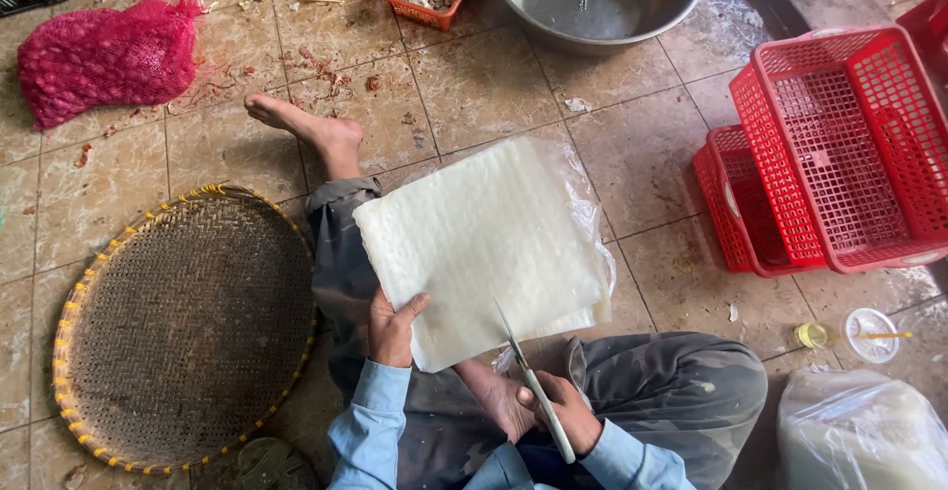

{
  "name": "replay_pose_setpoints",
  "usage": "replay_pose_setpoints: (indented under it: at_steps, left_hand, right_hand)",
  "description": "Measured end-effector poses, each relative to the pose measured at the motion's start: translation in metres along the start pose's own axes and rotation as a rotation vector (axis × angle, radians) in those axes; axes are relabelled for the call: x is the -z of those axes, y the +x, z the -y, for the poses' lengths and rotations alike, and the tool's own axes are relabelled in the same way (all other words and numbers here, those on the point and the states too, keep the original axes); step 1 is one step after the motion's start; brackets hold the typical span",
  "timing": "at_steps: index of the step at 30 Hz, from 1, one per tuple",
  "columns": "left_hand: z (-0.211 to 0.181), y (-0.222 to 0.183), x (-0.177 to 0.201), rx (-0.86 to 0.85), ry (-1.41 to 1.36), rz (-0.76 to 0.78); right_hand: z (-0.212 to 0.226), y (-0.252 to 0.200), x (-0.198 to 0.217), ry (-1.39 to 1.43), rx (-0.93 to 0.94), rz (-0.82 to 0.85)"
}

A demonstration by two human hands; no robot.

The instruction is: Cutting thin white sheets into smaller rectangular pieces using scissors

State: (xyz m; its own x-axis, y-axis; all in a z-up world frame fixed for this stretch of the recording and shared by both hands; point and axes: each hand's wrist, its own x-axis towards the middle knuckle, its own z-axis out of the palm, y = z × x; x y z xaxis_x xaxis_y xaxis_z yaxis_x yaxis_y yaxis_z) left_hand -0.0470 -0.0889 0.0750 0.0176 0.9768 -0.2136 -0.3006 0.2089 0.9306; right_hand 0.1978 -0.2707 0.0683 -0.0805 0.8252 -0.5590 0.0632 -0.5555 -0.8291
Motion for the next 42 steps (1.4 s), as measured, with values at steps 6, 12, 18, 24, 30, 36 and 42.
replay_pose_setpoints:
  at_steps: [6,12,18,24,30,36,42]
  left_hand:
    - [0.021,0.003,0.008,0.011,-0.105,0.004]
    - [0.023,0.002,0.01,0.035,-0.1,0.023]
    - [0.037,0.001,0.019,0.053,-0.104,0.049]
    - [0.042,-0.003,0.02,0.045,-0.106,0.041]
    - [0.038,-0.006,0.011,0.076,-0.096,0.041]
    - [0.031,-0.006,0.012,0.056,-0.071,0.026]
    - [0.034,-0.01,0.016,0.08,-0.022,0.043]
  right_hand:
    - [0.009,-0.011,-0.011,0.063,-0.026,-0.142]
    - [-0.016,-0.008,-0.013,0.141,0.061,-0.188]
    - [-0.022,0.008,-0.007,-0.046,0.197,-0.06]
    - [-0.01,0.009,-0.011,0.02,0.053,-0.118]
    - [-0.016,0.007,-0.019,0.043,0.042,-0.246]
    - [-0.019,0.017,-0.011,0.034,0.105,-0.123]
    - [0.005,0.026,-0.008,0.036,0.093,0.002]
